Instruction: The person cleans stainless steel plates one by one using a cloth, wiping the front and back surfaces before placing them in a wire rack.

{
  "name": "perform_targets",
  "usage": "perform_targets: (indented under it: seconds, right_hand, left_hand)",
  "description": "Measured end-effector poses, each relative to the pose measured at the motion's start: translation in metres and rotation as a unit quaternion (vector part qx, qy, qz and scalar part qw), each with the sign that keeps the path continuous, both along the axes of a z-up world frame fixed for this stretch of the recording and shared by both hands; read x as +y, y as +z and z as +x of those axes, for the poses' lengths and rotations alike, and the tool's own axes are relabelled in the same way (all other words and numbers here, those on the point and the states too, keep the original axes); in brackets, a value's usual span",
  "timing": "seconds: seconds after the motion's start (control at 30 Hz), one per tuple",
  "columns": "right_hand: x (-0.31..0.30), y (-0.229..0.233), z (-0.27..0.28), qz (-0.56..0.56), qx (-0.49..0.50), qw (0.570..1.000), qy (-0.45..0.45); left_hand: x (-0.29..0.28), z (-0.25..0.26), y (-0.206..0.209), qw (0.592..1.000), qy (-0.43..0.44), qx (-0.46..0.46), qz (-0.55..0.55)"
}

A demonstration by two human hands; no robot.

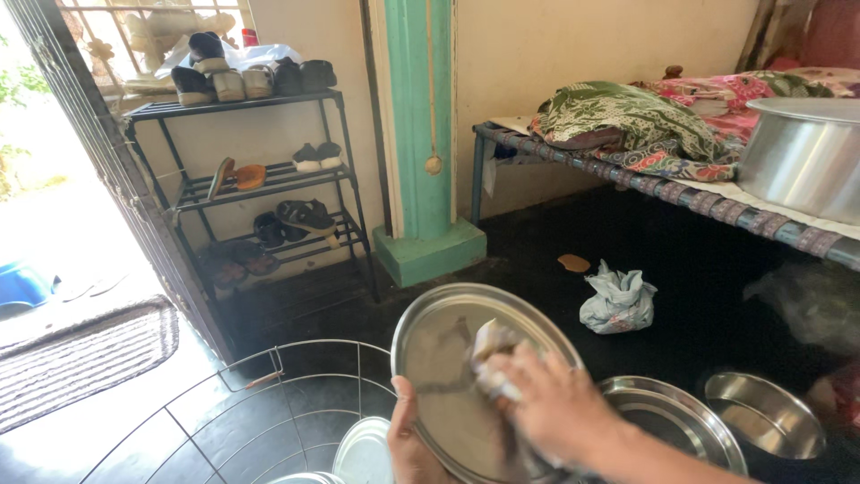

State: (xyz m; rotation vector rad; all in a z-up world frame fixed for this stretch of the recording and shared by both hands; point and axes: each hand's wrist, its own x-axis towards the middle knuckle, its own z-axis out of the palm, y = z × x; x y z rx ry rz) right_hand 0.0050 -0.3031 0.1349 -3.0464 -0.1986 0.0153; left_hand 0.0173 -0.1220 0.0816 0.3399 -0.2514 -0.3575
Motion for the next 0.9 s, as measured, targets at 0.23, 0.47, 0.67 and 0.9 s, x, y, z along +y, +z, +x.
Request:
perform_targets:
  seconds: [0.23,0.47,0.67,0.9]
  right_hand:
    - [0.025,0.011,-0.014,0.04,-0.035,0.969,0.241]
    - [-0.014,0.028,0.019,-0.019,-0.115,0.991,0.062]
    - [-0.01,-0.009,0.003,-0.007,-0.126,0.986,0.107]
    - [0.016,-0.004,-0.013,0.06,-0.086,0.94,0.326]
  left_hand:
    - [-0.012,0.008,-0.019,0.991,0.076,0.088,0.071]
    - [-0.021,-0.009,0.001,0.991,-0.097,-0.041,-0.086]
    - [0.007,0.008,-0.003,0.995,-0.047,-0.067,-0.064]
    - [0.002,0.005,-0.008,0.998,0.012,0.055,0.042]
